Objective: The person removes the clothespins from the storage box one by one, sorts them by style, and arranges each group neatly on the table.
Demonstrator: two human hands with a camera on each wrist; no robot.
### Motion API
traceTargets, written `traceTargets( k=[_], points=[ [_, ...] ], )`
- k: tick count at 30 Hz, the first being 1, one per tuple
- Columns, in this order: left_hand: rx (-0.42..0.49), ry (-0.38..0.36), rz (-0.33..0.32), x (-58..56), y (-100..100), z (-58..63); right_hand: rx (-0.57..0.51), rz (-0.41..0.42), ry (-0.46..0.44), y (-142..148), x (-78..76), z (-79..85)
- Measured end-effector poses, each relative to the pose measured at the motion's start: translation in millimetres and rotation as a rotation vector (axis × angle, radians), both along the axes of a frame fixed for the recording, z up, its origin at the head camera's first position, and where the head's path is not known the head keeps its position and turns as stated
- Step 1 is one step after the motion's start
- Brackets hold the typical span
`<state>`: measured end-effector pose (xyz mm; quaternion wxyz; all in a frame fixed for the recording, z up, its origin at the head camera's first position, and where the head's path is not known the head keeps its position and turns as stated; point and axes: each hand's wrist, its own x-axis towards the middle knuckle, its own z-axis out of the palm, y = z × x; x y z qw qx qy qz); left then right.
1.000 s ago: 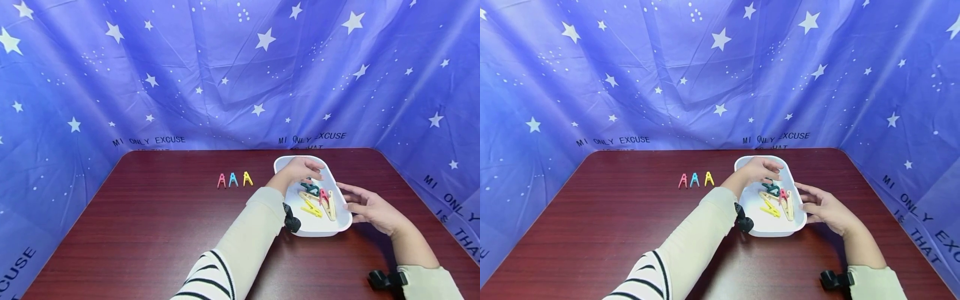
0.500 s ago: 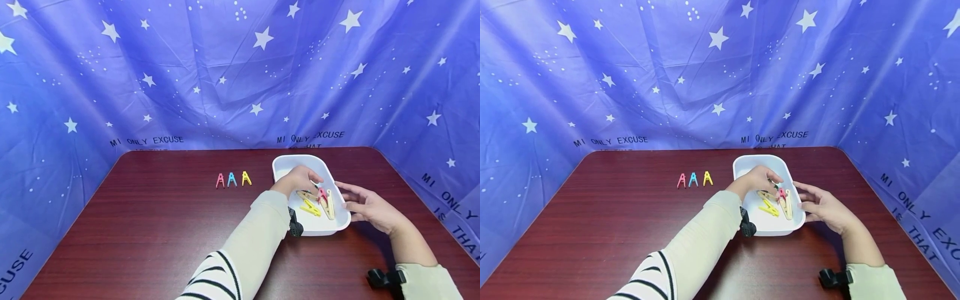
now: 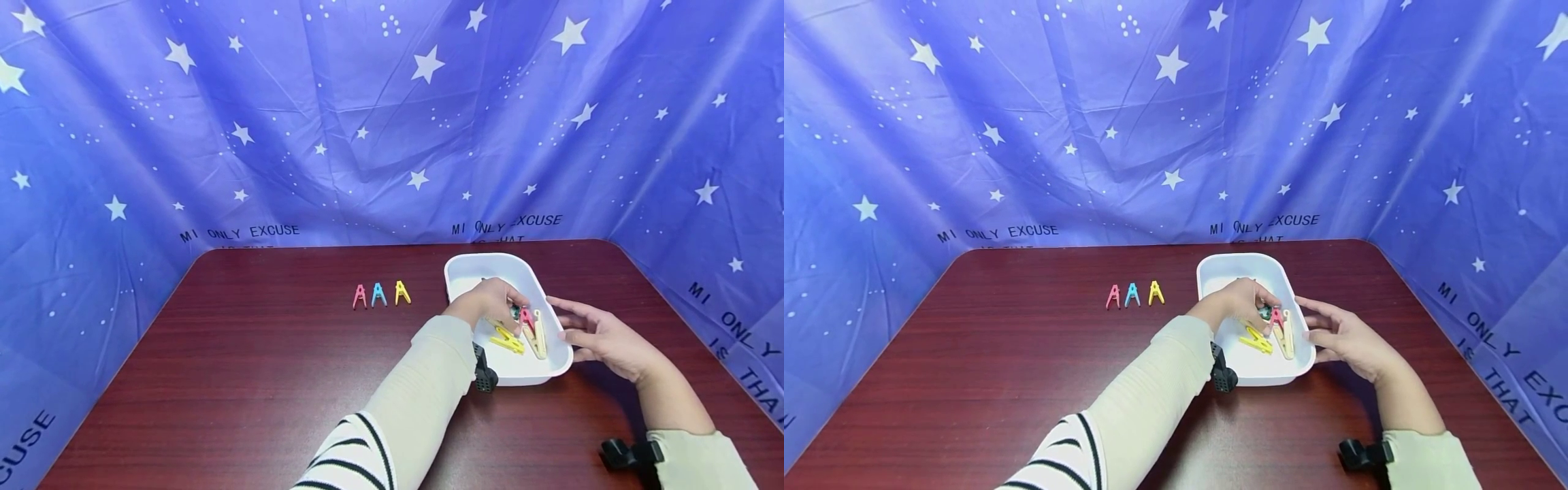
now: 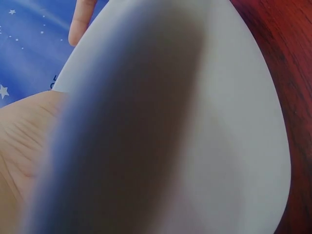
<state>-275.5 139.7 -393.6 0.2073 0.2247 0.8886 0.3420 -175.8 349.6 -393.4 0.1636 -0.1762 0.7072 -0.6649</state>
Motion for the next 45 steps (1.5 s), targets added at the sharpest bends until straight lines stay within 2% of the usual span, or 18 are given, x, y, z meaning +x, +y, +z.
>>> traceTargets(
  k=[4,13,24,31,37,45],
  points=[
    [-0.022,-0.001,-0.019,0.7,-0.5,0.4,0.005,-0.003,0.002,-0.2,0.1,0.2],
    [0.016,-0.027,-0.037,0.4,-1.1,-1.8,0.008,0.001,0.011,0.1,-0.5,-0.3],
    [-0.049,0.014,-0.067,1.0,-0.5,-1.8,-0.008,0.007,0.002,0.5,0.3,-0.7],
    [-0.094,0.083,-0.153,-0.5,-3.1,-1.3,-0.014,0.017,0.006,0.6,-0.3,0.5],
    [-0.048,0.059,-0.158,-0.9,-6.9,-0.2,-0.002,0.022,0.009,-0.1,-1.3,1.0],
    [0.106,-0.047,-0.151,-1.7,-8.6,5.5,0.007,0.023,0.017,1.2,-1.2,0.2]
  ],
)
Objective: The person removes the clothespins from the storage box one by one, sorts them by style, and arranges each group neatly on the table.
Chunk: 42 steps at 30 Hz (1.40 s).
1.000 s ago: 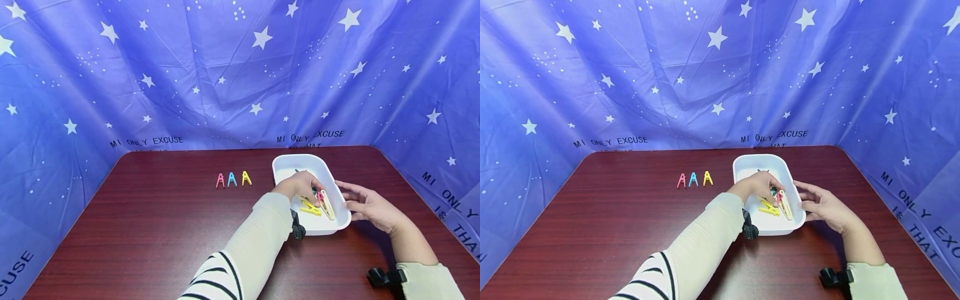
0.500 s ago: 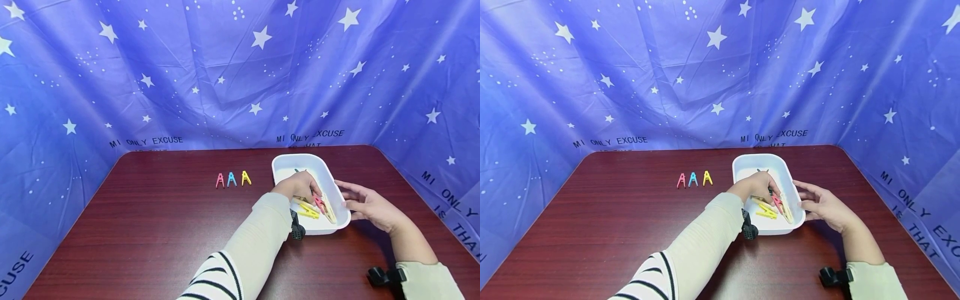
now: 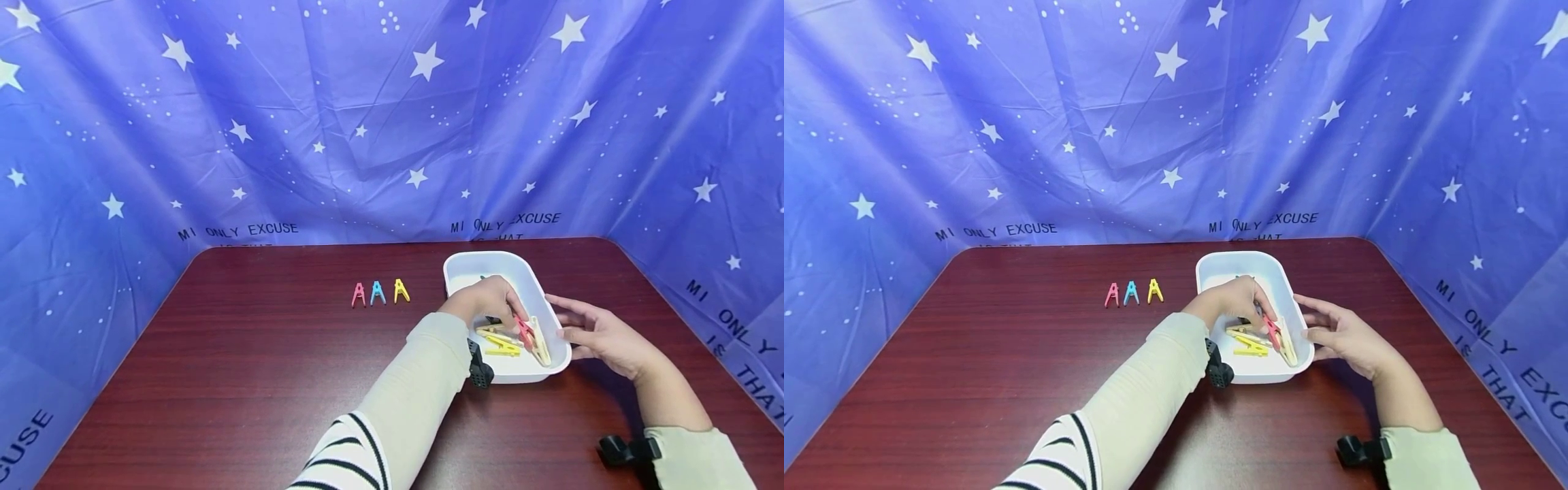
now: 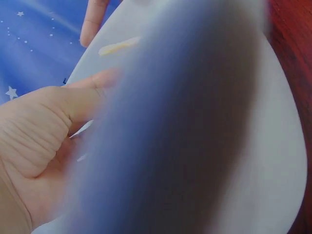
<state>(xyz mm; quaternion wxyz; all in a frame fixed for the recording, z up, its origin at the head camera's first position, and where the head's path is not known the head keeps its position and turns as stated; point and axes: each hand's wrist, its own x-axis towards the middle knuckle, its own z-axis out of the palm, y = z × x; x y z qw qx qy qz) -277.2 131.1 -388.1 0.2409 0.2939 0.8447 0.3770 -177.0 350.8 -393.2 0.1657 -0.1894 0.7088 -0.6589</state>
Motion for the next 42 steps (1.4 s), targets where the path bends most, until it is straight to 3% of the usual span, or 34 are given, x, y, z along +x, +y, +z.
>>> traceTargets(
  k=[5,11,26,33,42],
  points=[
    [0.044,-0.029,-0.007,-2.6,-3.1,7.5,0.004,-0.010,0.005,-0.4,-0.2,-0.4],
    [0.066,0.006,-0.058,-7.8,-10.8,13.8,0.010,-0.016,-0.006,-0.9,0.4,-1.8],
    [0.161,0.075,-0.064,-12.6,-43.4,30.4,0.021,-0.030,-0.001,-1.9,0.7,-2.0],
    [0.226,0.082,-0.040,-15.7,-61.6,28.3,0.005,-0.020,-0.002,-1.3,1.2,-0.7],
    [0.312,0.033,-0.017,-15.1,-87.3,23.2,-0.008,-0.013,-0.002,-1.0,1.0,-0.4]
  ],
)
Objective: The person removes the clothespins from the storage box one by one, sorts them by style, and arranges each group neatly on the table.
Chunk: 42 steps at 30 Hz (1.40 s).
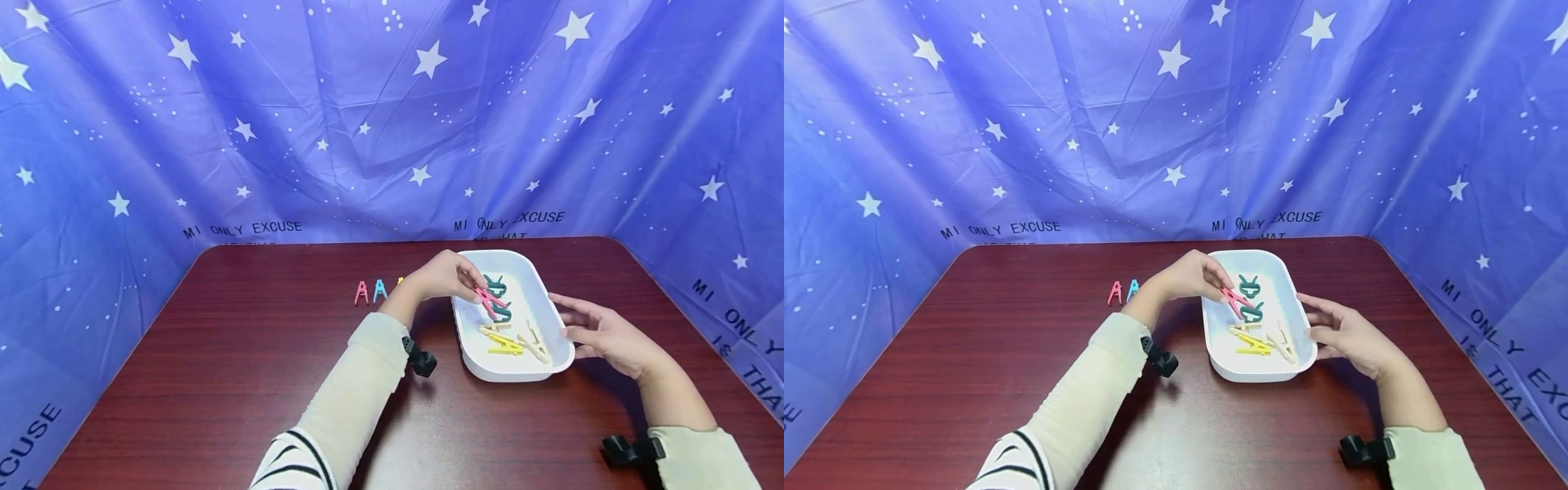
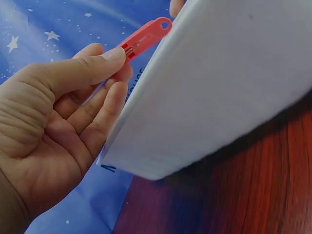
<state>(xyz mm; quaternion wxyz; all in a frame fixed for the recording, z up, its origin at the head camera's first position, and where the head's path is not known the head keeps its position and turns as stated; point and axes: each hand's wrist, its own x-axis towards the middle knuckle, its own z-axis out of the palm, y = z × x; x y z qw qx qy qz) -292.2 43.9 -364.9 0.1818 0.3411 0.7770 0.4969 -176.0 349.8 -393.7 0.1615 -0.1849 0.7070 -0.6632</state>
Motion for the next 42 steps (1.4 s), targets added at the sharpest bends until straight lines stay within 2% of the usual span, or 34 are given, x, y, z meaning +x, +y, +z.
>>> traceTargets(
  k=[6,14,19,28,35,42],
  points=[
    [0.049,-0.037,0.007,1.7,-14.4,-4.0,-0.001,0.000,-0.002,-0.2,-0.2,0.9],
    [0.165,-0.115,0.025,8.8,-37.9,-5.0,0.000,-0.005,-0.007,-1.3,-0.2,1.6],
    [0.223,-0.115,0.031,12.1,-54.7,-5.6,0.003,-0.006,-0.003,-1.2,-0.3,1.2],
    [0.326,-0.134,0.091,16.3,-92.4,-11.2,0.010,-0.008,-0.006,-1.0,-1.8,0.1],
    [0.318,-0.079,0.122,18.7,-119.4,-20.6,-0.008,-0.005,-0.004,-1.3,-1.0,-0.9],
    [0.296,-0.067,0.144,22.8,-144.6,-30.3,-0.004,-0.009,-0.002,-1.4,-0.6,-1.2]
  ],
)
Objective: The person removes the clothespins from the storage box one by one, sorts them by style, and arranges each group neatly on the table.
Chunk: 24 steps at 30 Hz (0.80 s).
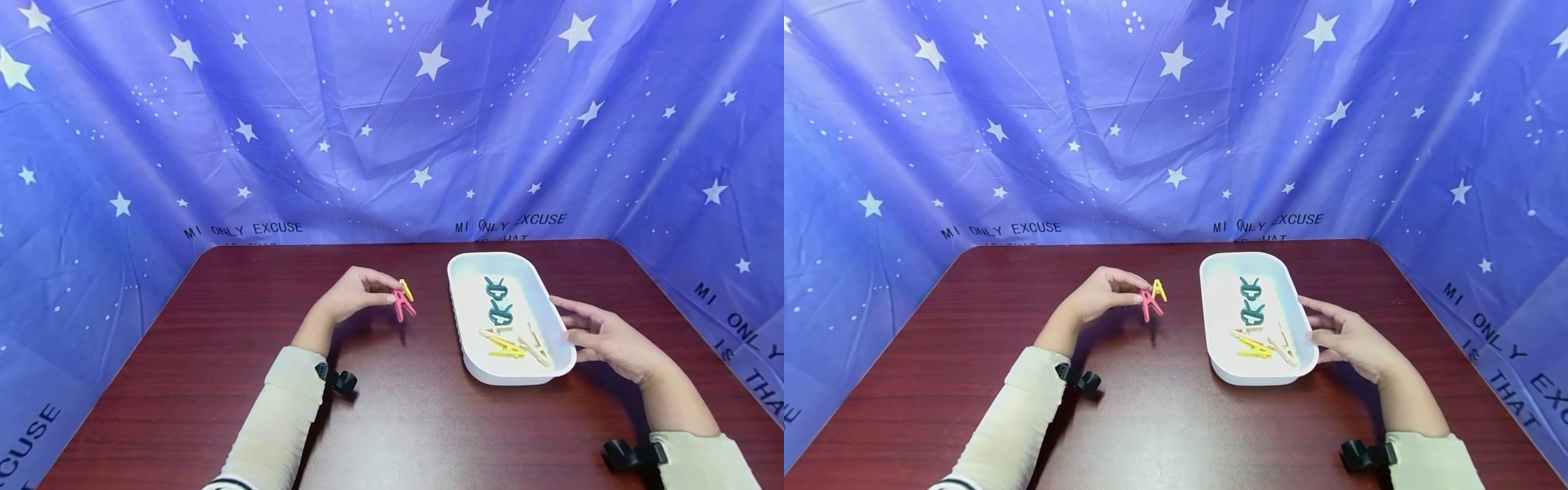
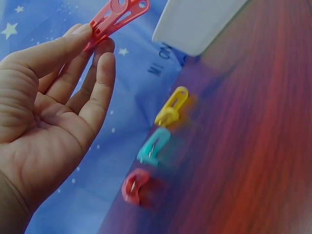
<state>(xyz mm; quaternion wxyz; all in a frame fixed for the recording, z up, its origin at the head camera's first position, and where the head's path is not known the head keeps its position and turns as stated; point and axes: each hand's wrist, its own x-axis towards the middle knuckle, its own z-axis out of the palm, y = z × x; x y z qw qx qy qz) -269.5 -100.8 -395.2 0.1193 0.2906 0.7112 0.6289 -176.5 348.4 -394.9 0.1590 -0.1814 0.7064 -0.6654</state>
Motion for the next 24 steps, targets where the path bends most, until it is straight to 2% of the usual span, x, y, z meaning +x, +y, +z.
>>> traceTargets(
  k=[8,13,16,24],
  points=[
    [-0.012,-0.035,0.022,2.2,-32.7,-11.4,0.027,0.004,0.009,0.7,-0.2,-0.1],
    [-0.041,-0.019,0.054,1.4,-51.8,-17.5,0.016,0.011,0.011,-0.2,-0.3,0.0],
    [-0.061,-0.018,0.073,0.8,-61.2,-18.7,0.032,0.004,0.012,0.1,-0.5,0.2],
    [-0.143,-0.092,0.163,-2.9,-79.9,-19.2,0.011,0.034,0.011,1.3,-1.1,0.9]
  ],
)
